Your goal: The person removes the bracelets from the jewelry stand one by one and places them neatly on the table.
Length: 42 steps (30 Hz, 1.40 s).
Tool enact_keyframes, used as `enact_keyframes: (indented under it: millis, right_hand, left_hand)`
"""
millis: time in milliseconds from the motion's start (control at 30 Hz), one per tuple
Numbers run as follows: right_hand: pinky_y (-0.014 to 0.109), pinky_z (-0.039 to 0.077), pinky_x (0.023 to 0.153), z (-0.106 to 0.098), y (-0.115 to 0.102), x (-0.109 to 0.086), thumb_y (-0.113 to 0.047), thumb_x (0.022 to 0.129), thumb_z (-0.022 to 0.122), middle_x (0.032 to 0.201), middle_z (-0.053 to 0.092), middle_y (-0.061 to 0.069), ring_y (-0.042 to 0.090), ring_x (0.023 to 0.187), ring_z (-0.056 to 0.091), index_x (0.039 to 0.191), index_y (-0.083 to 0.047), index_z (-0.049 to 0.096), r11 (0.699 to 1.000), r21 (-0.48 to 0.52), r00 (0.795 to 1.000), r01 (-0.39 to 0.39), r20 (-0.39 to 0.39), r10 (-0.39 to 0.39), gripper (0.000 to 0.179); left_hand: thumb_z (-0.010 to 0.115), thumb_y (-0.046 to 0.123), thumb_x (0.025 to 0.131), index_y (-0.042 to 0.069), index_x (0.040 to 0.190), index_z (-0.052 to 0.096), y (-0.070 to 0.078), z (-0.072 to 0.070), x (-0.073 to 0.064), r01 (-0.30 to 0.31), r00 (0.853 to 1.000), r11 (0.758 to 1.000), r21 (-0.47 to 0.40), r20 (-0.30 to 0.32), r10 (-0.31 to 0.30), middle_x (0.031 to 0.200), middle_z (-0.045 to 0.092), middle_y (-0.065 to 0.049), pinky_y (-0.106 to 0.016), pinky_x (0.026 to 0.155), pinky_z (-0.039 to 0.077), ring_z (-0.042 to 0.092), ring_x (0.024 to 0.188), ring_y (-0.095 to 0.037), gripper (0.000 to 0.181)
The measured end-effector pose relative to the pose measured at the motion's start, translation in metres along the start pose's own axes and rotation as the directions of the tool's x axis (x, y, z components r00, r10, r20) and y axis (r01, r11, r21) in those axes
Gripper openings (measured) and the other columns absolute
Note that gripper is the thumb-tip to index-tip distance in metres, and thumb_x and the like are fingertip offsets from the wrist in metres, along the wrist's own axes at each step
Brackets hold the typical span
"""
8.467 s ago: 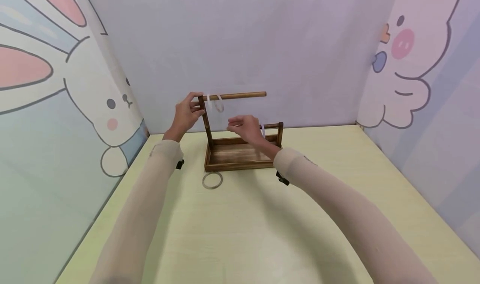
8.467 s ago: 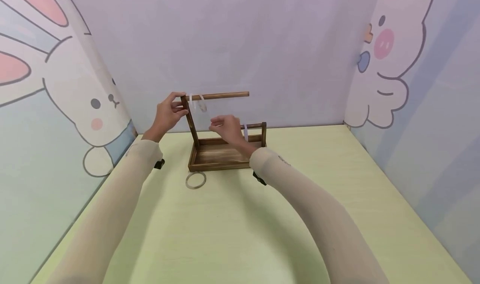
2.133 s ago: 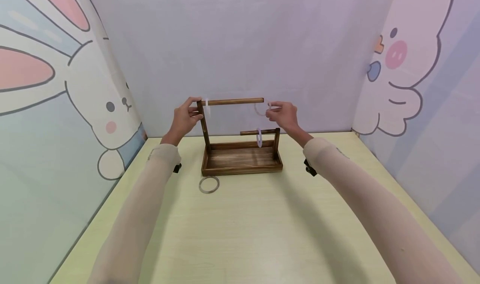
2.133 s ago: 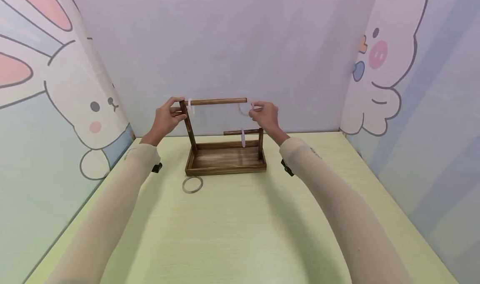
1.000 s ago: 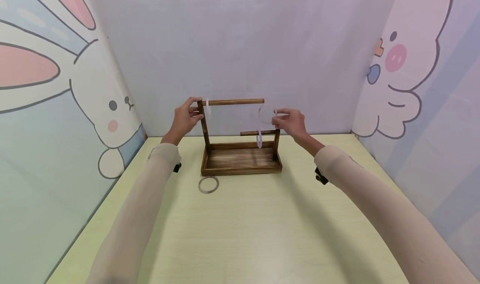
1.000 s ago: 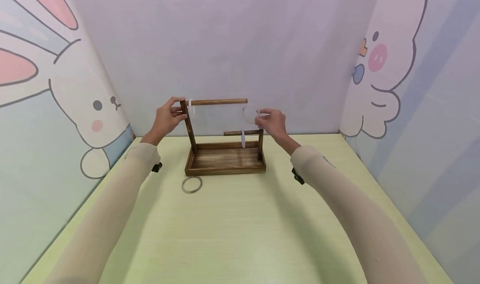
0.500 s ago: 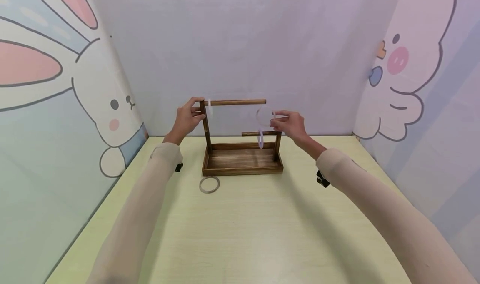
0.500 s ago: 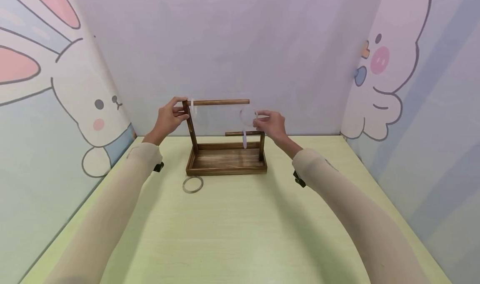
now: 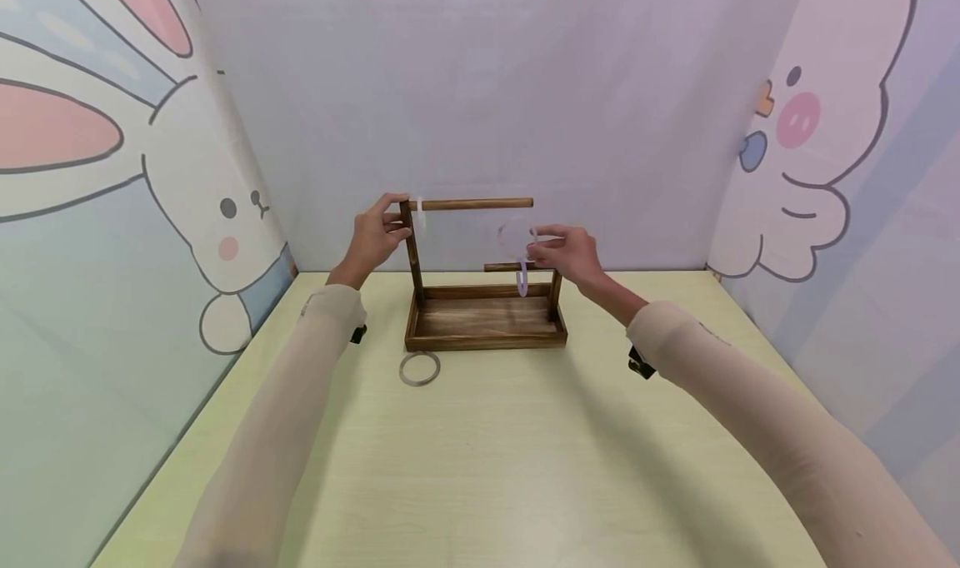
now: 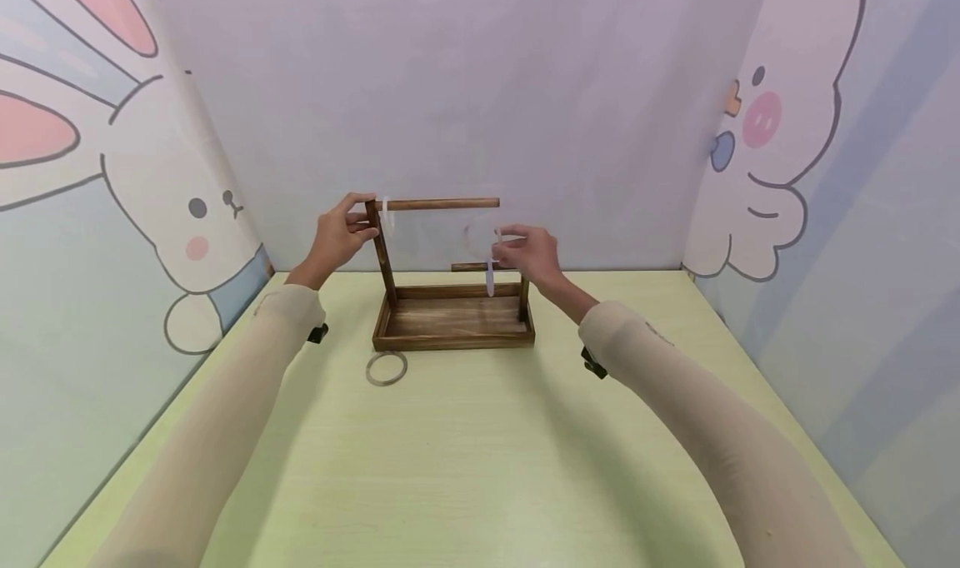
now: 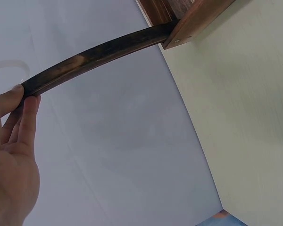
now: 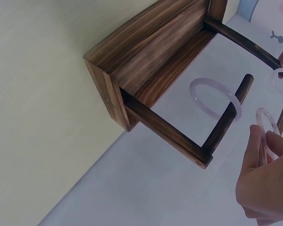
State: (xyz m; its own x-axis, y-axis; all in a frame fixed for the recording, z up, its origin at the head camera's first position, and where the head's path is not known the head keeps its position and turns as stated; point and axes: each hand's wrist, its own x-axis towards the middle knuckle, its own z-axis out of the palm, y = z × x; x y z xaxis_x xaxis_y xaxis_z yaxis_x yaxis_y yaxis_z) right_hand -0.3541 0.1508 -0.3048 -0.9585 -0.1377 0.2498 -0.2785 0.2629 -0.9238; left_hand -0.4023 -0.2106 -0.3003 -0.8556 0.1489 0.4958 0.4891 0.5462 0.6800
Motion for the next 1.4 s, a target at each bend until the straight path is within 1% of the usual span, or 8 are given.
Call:
enact_keyframes:
  millis: [100, 300, 433, 633, 800, 933, 1233, 1400]
  right_hand:
    - [0.050, 0.060, 0.092, 0.004, -0.001, -0.002, -0.007, 0.099, 0.073, 0.116, 0.073, 0.027, 0.040, 0.107, 0.073, 0.136, 0.001, 0.065, 1.000, 0.013, 1.000, -0.002, 0.015, 0.002, 0.039]
    - [0.035, 0.064, 0.083, 0.012, -0.003, -0.009, -0.008, 0.099, 0.073, 0.115, 0.074, 0.025, 0.037, 0.105, 0.074, 0.135, 0.000, 0.067, 1.000, 0.007, 0.999, 0.002, 0.040, -0.002, 0.038]
    - [0.044, 0.063, 0.088, 0.019, -0.004, -0.012, -0.007, 0.099, 0.072, 0.112, 0.075, 0.026, 0.036, 0.102, 0.075, 0.134, 0.000, 0.067, 1.000, 0.012, 0.998, 0.008, 0.067, -0.009, 0.036]
    - [0.050, 0.061, 0.089, 0.029, -0.006, -0.020, -0.007, 0.098, 0.073, 0.109, 0.076, 0.024, 0.018, 0.085, 0.078, 0.135, -0.002, 0.067, 1.000, 0.002, 0.994, 0.013, 0.109, -0.013, 0.038]
    - [0.036, 0.066, 0.077, 0.037, -0.006, -0.025, -0.008, 0.098, 0.074, 0.110, 0.076, 0.021, 0.030, 0.091, 0.078, 0.135, -0.004, 0.067, 0.998, -0.053, 0.989, 0.044, 0.141, -0.036, 0.039]
    - [0.033, 0.065, 0.076, 0.043, -0.006, -0.031, -0.005, 0.098, 0.072, 0.113, 0.075, 0.024, 0.039, 0.101, 0.075, 0.137, 0.001, 0.065, 0.997, -0.054, 0.983, 0.062, 0.175, -0.052, 0.040]
    - [0.036, 0.065, 0.081, 0.051, 0.001, -0.039, -0.001, 0.098, 0.072, 0.112, 0.075, 0.025, 0.039, 0.102, 0.074, 0.140, -0.001, 0.063, 0.999, 0.018, 0.973, 0.041, 0.228, -0.044, 0.044]
    - [0.037, 0.065, 0.081, 0.058, 0.009, -0.042, -0.003, 0.098, 0.071, 0.111, 0.076, 0.023, 0.029, 0.092, 0.078, 0.141, -0.002, 0.063, 1.000, 0.008, 0.968, 0.013, 0.252, -0.015, 0.044]
  left_hand:
    - [0.068, -0.007, 0.097, 0.019, 0.149, 0.053, 0.000, -0.001, -0.001, -0.004, 1.000, 1.000, -0.004, -0.001, 0.004, 0.136, 0.064, -0.027, -0.048, 0.099, 0.058, 0.067, 0.122, -0.038, 0.061]
    - [0.068, -0.007, 0.097, 0.020, 0.149, 0.053, -0.001, -0.001, -0.002, -0.005, 1.000, 1.000, -0.007, -0.001, 0.005, 0.137, 0.063, -0.027, -0.047, 0.099, 0.058, 0.067, 0.122, -0.038, 0.061]
    - [0.068, -0.007, 0.097, 0.020, 0.150, 0.053, -0.001, 0.001, -0.001, 0.005, 1.000, 1.000, -0.013, 0.002, -0.005, 0.138, 0.063, -0.026, -0.046, 0.100, 0.058, 0.066, 0.123, -0.037, 0.062]
    - [0.067, -0.007, 0.097, 0.019, 0.151, 0.052, 0.001, 0.000, -0.002, 0.004, 1.000, 1.000, -0.010, 0.007, -0.004, 0.138, 0.062, -0.027, -0.048, 0.101, 0.057, 0.065, 0.124, -0.038, 0.062]
    - [0.067, -0.007, 0.097, 0.016, 0.151, 0.051, 0.002, -0.001, -0.002, -0.007, 1.000, 1.000, -0.002, 0.008, 0.007, 0.138, 0.062, -0.028, -0.049, 0.100, 0.057, 0.065, 0.124, -0.039, 0.061]
    - [0.068, -0.007, 0.097, 0.017, 0.151, 0.052, 0.003, -0.001, -0.002, -0.002, 1.000, 1.000, 0.001, 0.004, 0.002, 0.138, 0.062, -0.027, -0.049, 0.100, 0.057, 0.065, 0.124, -0.039, 0.061]
    - [0.068, -0.006, 0.097, 0.017, 0.151, 0.052, 0.000, 0.001, 0.000, -0.008, 1.000, 1.000, 0.010, -0.001, 0.008, 0.138, 0.063, -0.026, -0.049, 0.100, 0.057, 0.066, 0.124, -0.038, 0.060]
    - [0.068, -0.005, 0.098, 0.022, 0.150, 0.053, -0.003, 0.000, 0.001, -0.012, 1.000, 1.000, 0.001, 0.000, 0.012, 0.139, 0.063, -0.026, -0.047, 0.100, 0.058, 0.066, 0.124, -0.037, 0.060]
